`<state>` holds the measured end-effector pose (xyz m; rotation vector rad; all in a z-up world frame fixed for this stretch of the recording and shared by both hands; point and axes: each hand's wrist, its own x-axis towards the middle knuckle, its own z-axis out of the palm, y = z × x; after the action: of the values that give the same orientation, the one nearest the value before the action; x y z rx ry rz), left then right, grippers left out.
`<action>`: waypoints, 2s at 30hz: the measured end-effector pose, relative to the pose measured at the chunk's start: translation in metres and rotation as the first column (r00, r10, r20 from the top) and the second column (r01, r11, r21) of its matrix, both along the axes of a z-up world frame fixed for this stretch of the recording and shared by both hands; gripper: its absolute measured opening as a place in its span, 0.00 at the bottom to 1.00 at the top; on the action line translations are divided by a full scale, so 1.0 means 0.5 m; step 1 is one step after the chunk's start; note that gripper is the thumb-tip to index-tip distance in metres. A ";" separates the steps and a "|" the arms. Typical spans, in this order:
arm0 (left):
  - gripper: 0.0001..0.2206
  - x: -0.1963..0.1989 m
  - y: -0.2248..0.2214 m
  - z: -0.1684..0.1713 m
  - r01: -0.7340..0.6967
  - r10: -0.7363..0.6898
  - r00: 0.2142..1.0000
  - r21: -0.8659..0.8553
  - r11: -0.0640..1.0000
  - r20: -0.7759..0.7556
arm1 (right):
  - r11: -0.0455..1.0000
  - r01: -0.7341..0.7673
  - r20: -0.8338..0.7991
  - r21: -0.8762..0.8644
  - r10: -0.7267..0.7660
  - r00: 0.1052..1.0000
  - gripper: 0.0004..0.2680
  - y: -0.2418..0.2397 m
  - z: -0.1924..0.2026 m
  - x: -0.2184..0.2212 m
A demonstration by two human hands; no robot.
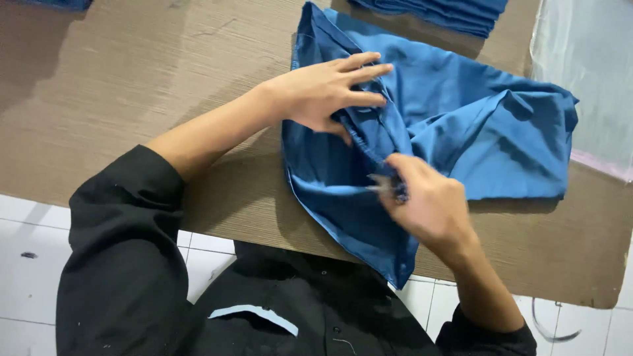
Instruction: Trimming loose threads from a blue fabric garment using thread snips at a quality control station.
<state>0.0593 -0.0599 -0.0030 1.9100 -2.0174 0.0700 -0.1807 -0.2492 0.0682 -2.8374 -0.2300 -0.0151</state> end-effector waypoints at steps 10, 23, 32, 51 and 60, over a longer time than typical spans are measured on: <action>0.16 0.024 -0.018 0.012 -0.215 0.311 0.941 -0.468 0.857 0.137 | 0.875 0.473 -0.259 0.102 -0.436 0.862 0.17 -0.099 -0.009 0.005; 0.11 0.041 -0.099 -0.015 -0.046 0.043 0.999 -0.271 0.961 -0.017 | 0.995 0.026 0.358 0.098 -0.060 0.932 0.11 -0.033 -0.036 0.206; 0.17 0.179 -0.057 0.038 -0.137 0.074 0.943 -0.175 0.975 -0.326 | 0.872 0.041 0.207 0.488 -0.162 0.965 0.09 -0.080 -0.124 0.318; 0.04 0.181 -0.088 -0.009 -0.274 -0.020 0.795 -0.388 0.880 -0.607 | 0.983 -0.131 0.343 0.126 0.081 0.936 0.18 -0.070 -0.142 0.300; 0.03 0.164 -0.081 0.016 -0.389 0.040 0.727 -0.363 0.847 -0.685 | 0.904 -0.050 0.182 0.424 -0.031 0.983 0.09 -0.079 -0.135 0.331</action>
<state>0.1415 -0.1007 0.0050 1.5311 -1.1446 -0.0335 -0.0152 -0.2888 0.0008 -2.3945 -0.2459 -0.2935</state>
